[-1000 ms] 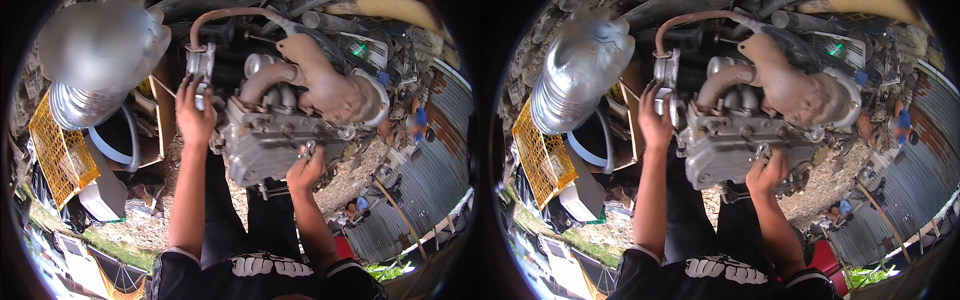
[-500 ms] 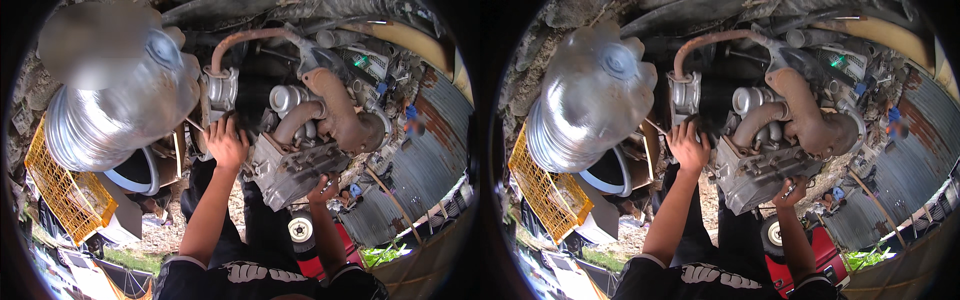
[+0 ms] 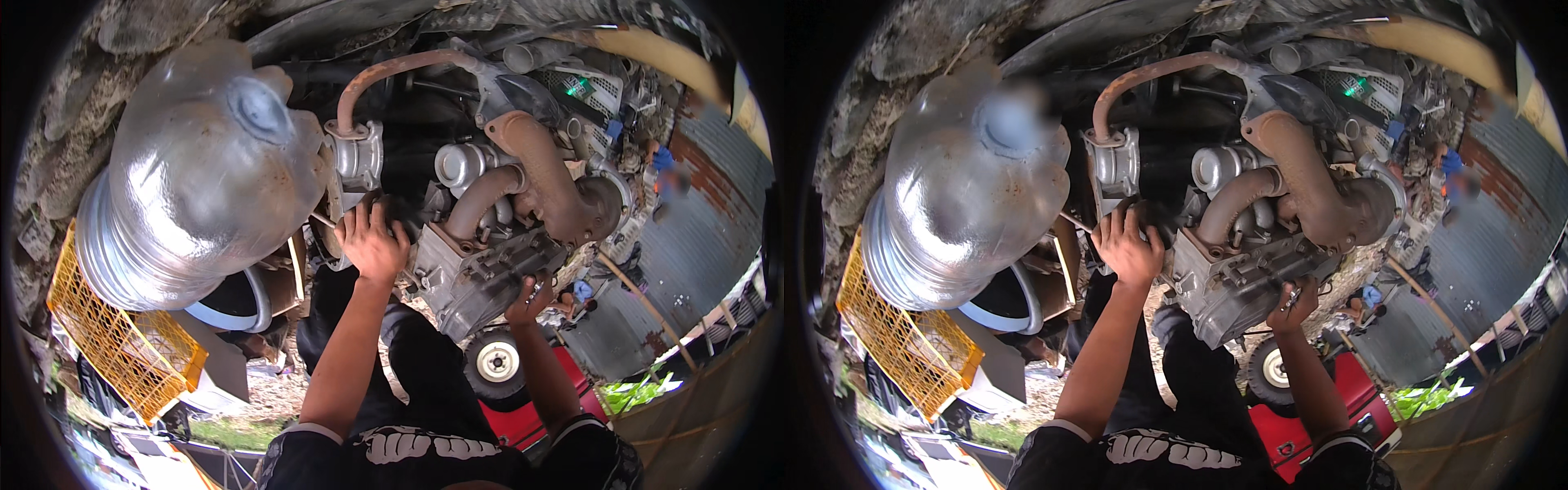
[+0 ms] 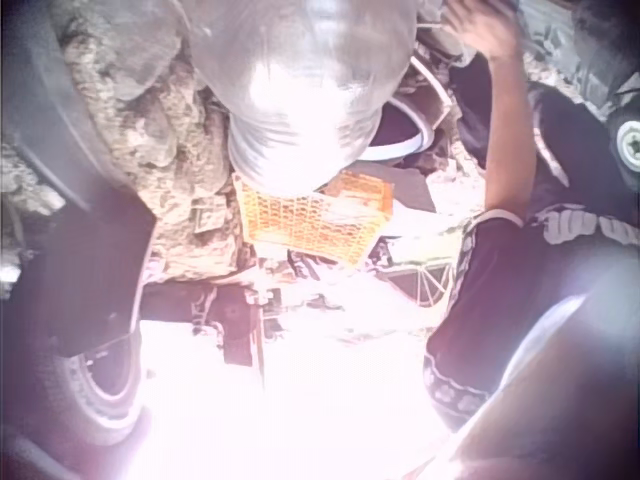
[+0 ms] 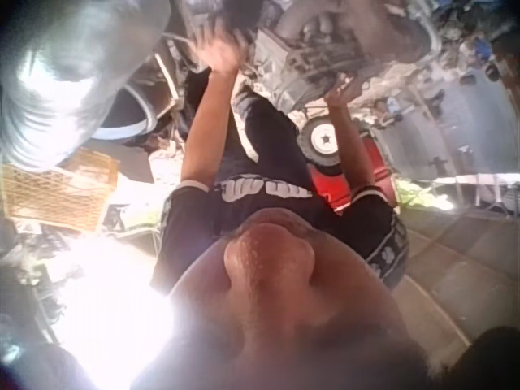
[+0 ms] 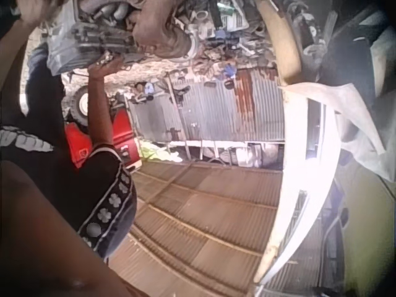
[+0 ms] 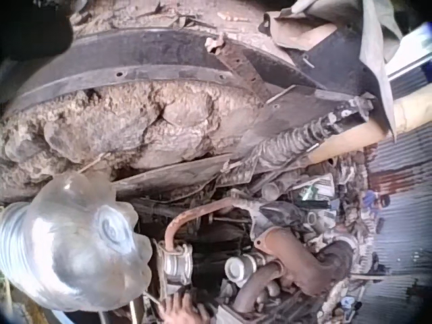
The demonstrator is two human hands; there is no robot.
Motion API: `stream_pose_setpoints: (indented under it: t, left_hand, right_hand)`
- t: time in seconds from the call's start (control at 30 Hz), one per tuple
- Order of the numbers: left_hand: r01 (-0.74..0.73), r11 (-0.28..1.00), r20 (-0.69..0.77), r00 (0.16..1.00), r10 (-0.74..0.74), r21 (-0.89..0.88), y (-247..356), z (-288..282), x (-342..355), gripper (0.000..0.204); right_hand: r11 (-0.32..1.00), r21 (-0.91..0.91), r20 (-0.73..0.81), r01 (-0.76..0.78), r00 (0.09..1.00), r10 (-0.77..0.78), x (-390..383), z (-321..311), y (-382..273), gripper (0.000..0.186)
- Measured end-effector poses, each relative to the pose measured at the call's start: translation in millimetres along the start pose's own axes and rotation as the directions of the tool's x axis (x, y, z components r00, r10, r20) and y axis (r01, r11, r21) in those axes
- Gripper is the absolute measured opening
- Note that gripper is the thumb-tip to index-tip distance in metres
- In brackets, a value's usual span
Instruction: The person works on a disassembled car engine in an outdoor junkyard setting. They use a wrench to tighten bolts on the engine block and intake manifold, occasionally adjusting their position and handling various engine components.
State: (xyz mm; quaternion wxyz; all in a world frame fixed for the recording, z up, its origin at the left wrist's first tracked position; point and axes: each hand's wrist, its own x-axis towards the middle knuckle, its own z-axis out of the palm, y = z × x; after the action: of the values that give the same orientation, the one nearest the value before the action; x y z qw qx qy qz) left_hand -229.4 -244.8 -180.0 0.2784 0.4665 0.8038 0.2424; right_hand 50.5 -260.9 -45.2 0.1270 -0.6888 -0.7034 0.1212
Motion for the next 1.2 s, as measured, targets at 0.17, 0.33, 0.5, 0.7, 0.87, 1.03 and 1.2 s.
stream_pose_setpoints:
  t: [0.17, 0.33, 0.5, 0.7, 0.87, 1.03, 1.2]
  left_hand:
    - [-0.011, 0.998, 0.031, 0.999, 0.009, 0.063, 1.4, 2.3, -3.7, 0.039]
    - [-0.023, 0.990, 0.067, 0.998, 0.014, 0.136, 6.2, 1.4, -0.9, 0.043]
    - [-0.053, 0.982, 0.050, 0.998, 0.045, 0.179, 5.9, 3.3, -0.7, 0.042]
    - [-0.071, 0.982, 0.036, 0.997, 0.065, 0.174, 7.1, 4.2, -2.1, 0.042]
    - [-0.075, 0.976, 0.039, 0.997, 0.069, 0.203, 9.6, 3.3, -3.9, 0.041]
    - [-0.108, 0.971, 0.014, 0.994, 0.107, 0.212, 2.7, 8.6, -5.2, 0.037]
    - [-0.099, 0.988, 0.067, 0.993, 0.092, 0.116, -15.8, 6.0, -5.4, 0.032]
  right_hand:
    - [0.998, 0.012, -0.029, 0.063, 0.998, -0.063, 5.0, 1.3, 0.5, 0.020]
    - [0.990, 0.042, -0.042, 0.137, 0.990, -0.136, 5.1, 1.8, 8.1, 0.018]
    - [0.986, 0.078, -0.091, 0.146, 0.986, -0.139, 13.2, 2.3, -2.1, 0.014]
    - [0.983, 0.123, -0.090, 0.134, 0.988, -0.124, 13.9, 0.5, -6.1, 0.012]
    - [0.980, 0.140, -0.058, 0.139, 0.990, -0.132, 18.7, -5.8, -8.3, 0.014]
    - [0.975, 0.128, -0.124, 0.183, 0.978, -0.167, 20.5, -2.7, -5.4, 0.017]
    - [0.965, 0.147, -0.141, 0.216, 0.970, -0.196, 22.7, -6.1, -4.1, 0.018]
